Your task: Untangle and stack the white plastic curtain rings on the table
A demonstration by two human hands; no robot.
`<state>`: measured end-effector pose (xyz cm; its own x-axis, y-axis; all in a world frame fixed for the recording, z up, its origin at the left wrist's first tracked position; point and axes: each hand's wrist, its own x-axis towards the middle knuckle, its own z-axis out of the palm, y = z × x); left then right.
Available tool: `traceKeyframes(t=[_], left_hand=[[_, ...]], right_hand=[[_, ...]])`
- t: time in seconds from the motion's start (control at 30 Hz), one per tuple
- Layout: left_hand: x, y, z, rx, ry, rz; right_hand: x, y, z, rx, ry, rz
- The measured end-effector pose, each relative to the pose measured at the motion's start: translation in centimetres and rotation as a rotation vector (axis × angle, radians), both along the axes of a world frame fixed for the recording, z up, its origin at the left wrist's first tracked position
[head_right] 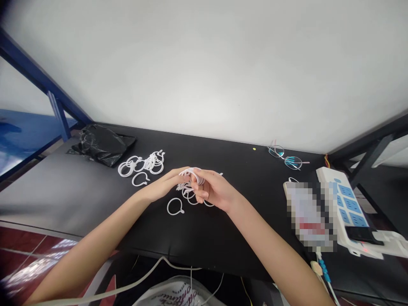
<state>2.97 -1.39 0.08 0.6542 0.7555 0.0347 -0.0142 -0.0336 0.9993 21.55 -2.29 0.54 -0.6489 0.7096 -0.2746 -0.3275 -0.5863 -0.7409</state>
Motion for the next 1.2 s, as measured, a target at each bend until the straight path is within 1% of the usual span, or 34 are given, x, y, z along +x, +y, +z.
traceKeyframes(t=[0.07,0.17,0.23,0.3,0.43,0.53,0.6,0.67,0.73,0.8,0.83,0.9,0.97,1.0,1.07,1.13,1.2], left_hand=[[-0.1,0.0,0.0,-0.039,-0.057,-0.044],[0.1,-0.1,-0.1,-0.143,-0.141,-0.037],[0.3,-0.3,-0.3,-0.217,-0.206,-0.011],[0.6,-0.4,-0.4,-0.284,-0.265,0.011],[1.0,-0.9,-0.4,-0.379,-0.363,-0.004],[1.1,-1.1,-0.4,-0.424,-0.395,-0.003],[1.1,-1.1,-0.5,-0.439,-0.392,0.012],[1.1,-1.1,-0.4,-0.421,-0.358,0.04],[1.0,-1.0,-0.4,-0.353,-0.292,0.08],[1.0,-1.0,-0.4,-0.241,-0.222,0.116],[1.1,-1.1,-0.4,-0.184,-0.193,0.12],[1.2,-1.3,-0.6,-0.08,-0.126,0.103],[1.3,-1.6,-1.1,0.022,-0.026,0.135],[1.4,-1.7,-1.3,0.068,0.024,0.182],[1.4,-1.8,-1.8,0.124,0.089,0.322],[1.4,-1.6,-2.1,0.116,0.098,0.446],[1.3,-1.4,-2.0,0.047,0.069,0.5]], right_hand=[[0.1,0.0,0.3,-0.042,0.054,0.015],[0.3,-0.1,0.6,-0.112,0.144,0.045],[0.4,-0.3,0.7,-0.157,0.16,0.019],[0.5,-0.4,0.5,-0.186,0.134,-0.041],[0.6,-0.5,-0.3,-0.161,0.051,-0.145],[0.6,-0.5,-0.7,-0.128,0.004,-0.159],[0.6,-0.4,-0.7,-0.122,0.012,-0.149],[0.7,-0.2,-0.5,-0.114,0.039,-0.131],[0.6,-0.1,-0.2,-0.09,0.042,-0.112],[0.4,-0.1,0.1,-0.034,0.0,-0.107],[0.2,-0.2,0.2,0.01,-0.037,-0.119],[-0.2,-0.6,0.2,0.137,-0.155,-0.191],[-0.7,-1.2,-0.1,0.321,-0.331,-0.298],[-0.8,-1.4,-0.3,0.436,-0.437,-0.35],[-0.9,-1.8,-0.8,0.718,-0.659,-0.431],[-0.8,-1.9,-1.4,1.04,-0.846,-0.471],[-0.6,-1.9,-2.0,1.319,-0.971,-0.458]])
